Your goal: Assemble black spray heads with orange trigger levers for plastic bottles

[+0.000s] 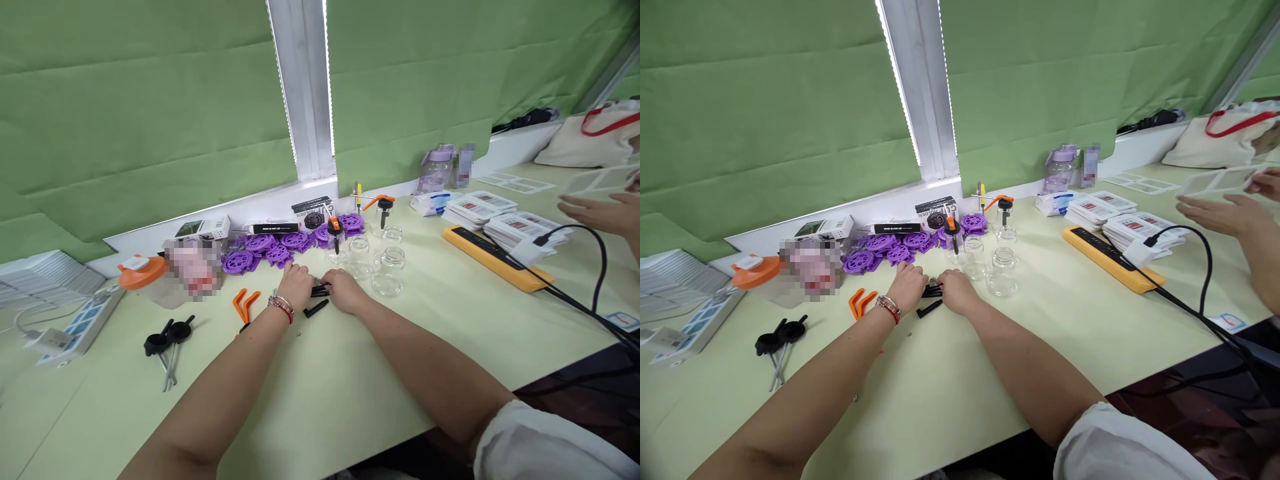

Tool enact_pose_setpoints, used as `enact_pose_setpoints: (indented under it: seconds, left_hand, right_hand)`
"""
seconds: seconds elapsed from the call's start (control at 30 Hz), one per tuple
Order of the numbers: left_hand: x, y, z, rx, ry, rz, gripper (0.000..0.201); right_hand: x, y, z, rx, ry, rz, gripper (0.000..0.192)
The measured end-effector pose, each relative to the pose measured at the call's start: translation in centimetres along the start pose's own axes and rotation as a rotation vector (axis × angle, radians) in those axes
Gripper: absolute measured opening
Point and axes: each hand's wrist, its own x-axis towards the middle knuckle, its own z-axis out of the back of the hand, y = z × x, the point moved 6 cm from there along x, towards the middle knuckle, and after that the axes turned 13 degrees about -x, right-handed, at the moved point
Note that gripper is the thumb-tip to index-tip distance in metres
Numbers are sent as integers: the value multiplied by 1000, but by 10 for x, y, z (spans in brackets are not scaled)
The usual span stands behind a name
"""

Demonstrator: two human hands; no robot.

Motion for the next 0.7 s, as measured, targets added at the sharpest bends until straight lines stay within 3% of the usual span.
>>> enact_pose_setpoints:
  seconds: [0.2,0.37,0.53,0.7]
  left_hand:
    - [11,24,2,-76,-4,150,27]
    - [29,36,-13,-119,85,249,24]
    - [39,35,-28,-150,173,247,18]
    - [40,33,-29,-169,213,183,25]
  right_hand:
    - [0,-1,-1,20,8,1,27]
    - [-1,1,1,33,22,-24,27]
    - [-3,2,5,43,32,-40,28]
    - [-4,2,7,66,-6,-69,25]
